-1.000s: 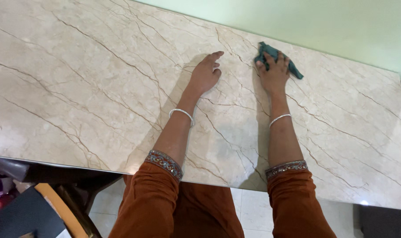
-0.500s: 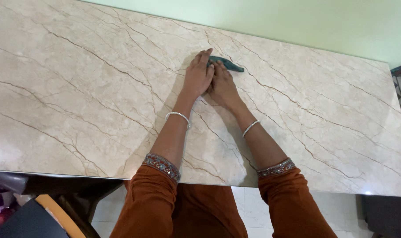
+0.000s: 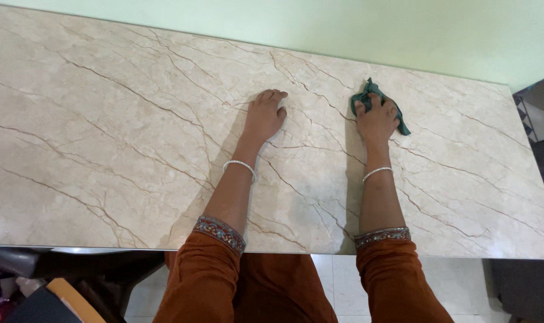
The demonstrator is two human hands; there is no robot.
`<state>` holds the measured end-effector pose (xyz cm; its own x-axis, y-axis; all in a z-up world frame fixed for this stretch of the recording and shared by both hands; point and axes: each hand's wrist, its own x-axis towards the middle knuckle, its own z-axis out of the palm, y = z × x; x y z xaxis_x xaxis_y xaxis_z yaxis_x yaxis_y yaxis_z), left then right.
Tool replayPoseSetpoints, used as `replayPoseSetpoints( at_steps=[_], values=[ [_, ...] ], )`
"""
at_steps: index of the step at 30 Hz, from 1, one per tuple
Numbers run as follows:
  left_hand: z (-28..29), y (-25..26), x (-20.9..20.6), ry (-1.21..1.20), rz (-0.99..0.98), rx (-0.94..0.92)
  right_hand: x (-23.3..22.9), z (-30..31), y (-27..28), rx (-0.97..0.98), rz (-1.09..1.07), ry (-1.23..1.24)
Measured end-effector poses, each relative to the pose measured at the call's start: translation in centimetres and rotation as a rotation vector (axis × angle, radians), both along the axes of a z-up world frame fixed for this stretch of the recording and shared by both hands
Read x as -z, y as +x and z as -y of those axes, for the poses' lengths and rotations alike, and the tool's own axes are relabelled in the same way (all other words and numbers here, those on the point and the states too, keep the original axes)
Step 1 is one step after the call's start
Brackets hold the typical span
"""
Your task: The person wipes a marble-patterned table surface with a green cloth. They then pick up a black folder and several yellow folders from a nearby chair, wiping each one individually with the cloth before placing them back on the chair.
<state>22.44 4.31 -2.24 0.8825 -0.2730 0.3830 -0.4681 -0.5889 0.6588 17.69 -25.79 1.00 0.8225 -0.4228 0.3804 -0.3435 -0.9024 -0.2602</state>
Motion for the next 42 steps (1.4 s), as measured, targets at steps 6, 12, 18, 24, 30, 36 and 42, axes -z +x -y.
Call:
replayPoseSetpoints(
  at_steps=[6, 12, 18, 24, 30, 36, 42],
  values=[
    [0.8, -0.4, -0.8, -0.038, -0.035, 0.035, 1.4, -8.0, 1.1, -0.208, -0.024, -0.093],
    [0.4, 0.0, 0.0, -0.05, -0.043, 0.15, 1.6, -17.8, -1.1, -0.684, -0.044, -0.226],
    [0.4, -2.6, 0.7, 0.007, -0.2, 0.104, -1.3, -17.2, -3.5, -0.69, 0.017, -0.118],
    [-0.6, -10.4, -0.2, 0.093, -0.244, 0.169, -3.3, -16.5, -10.4, -0.755, -0.138, 0.061],
    [-1.6, -23.1, -2.3, 0.238, -0.05, 0.317, -2.3, -14.2, -21.4, -0.962, 0.033, 0.007],
    [-0.2, -30.7, -4.1, 0.295, 0.009, 0.459, -1.5, -10.6, -28.7, -0.953, -0.126, -0.037],
    [3.4, -28.3, -2.9, 0.286, 0.103, 0.503, -2.1, -7.3, -28.2, -0.921, -0.111, -0.063]
  ],
)
